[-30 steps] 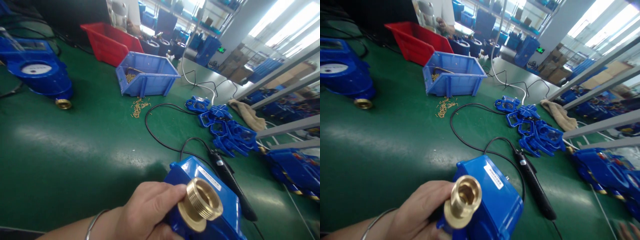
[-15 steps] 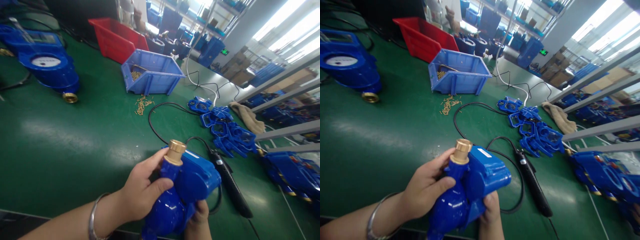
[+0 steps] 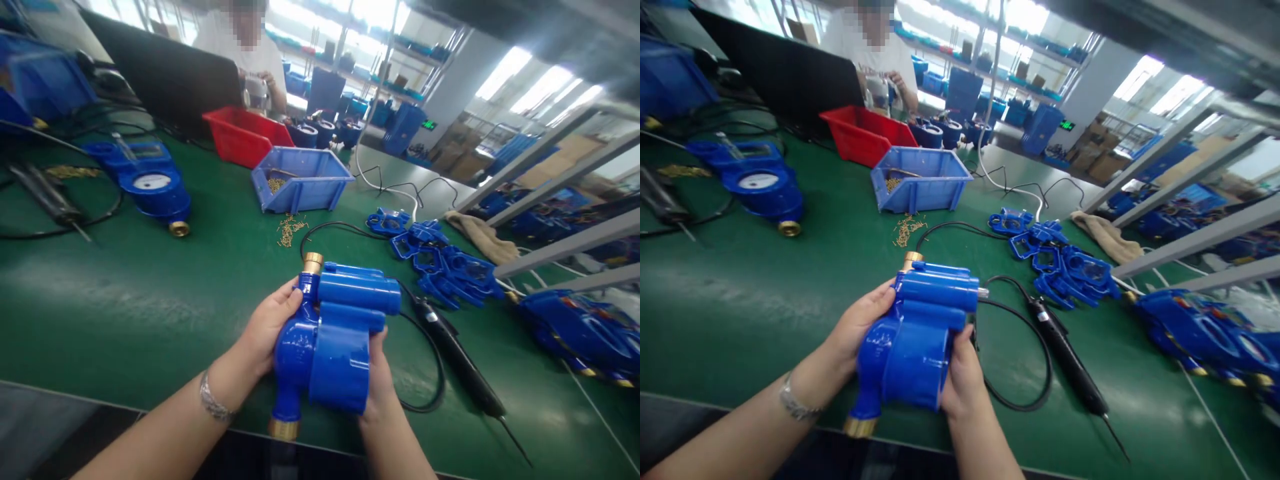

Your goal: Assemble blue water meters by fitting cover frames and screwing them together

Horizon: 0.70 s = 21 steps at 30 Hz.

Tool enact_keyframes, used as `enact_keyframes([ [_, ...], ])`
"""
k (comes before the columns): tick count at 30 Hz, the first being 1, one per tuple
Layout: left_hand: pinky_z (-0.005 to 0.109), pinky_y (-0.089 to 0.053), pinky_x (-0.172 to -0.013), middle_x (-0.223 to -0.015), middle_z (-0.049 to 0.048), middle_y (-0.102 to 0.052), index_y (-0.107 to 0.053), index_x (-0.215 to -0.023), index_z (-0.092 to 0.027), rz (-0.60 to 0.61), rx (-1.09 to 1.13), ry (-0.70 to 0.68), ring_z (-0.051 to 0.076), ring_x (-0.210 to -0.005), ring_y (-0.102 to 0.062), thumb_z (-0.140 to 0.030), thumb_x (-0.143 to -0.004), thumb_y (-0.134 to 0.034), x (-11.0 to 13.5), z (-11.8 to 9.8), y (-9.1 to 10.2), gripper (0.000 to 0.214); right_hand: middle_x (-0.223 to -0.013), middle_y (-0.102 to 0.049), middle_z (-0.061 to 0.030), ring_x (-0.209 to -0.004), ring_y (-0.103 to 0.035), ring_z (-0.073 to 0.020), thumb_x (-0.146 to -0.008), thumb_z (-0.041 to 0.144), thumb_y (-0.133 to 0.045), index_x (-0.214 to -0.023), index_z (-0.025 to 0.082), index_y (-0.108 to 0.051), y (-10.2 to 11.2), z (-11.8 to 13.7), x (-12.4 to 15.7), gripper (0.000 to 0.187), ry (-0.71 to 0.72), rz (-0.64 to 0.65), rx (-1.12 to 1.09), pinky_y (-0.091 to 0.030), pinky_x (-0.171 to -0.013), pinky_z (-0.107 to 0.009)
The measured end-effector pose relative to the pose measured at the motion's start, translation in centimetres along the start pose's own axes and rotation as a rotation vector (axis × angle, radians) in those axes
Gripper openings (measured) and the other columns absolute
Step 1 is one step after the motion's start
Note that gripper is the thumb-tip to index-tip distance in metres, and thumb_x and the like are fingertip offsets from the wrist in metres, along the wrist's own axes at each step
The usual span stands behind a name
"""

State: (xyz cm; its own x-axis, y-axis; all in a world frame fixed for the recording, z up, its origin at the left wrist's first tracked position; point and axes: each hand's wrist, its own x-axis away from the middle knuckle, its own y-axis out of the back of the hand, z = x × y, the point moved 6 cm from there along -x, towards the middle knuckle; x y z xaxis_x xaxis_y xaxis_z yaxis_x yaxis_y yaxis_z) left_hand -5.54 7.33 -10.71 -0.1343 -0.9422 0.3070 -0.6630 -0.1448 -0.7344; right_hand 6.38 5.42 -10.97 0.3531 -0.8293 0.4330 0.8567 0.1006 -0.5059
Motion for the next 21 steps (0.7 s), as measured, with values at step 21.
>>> enact_keyframes([
  [21,0.063,-0.016,-0.103,-0.125,0.0197,-0.058,-0.062,-0.113,-0.016,-0.475,-1.922,-0.971,0.040,-0.126,-0.040,-0.026,-0.081,-0.056,4.0,-10.3,6.3,0.034,-0.106,-0.061,-0.0068,-0.092,-0.061,-0.0181,-0.087,0.029,-0.057,-0.109,0.014,-0.057,-14.5,-0.6,-13.9,0.027,0.233,-0.113,0.246,-0.052,-0.080,-0.039],
])
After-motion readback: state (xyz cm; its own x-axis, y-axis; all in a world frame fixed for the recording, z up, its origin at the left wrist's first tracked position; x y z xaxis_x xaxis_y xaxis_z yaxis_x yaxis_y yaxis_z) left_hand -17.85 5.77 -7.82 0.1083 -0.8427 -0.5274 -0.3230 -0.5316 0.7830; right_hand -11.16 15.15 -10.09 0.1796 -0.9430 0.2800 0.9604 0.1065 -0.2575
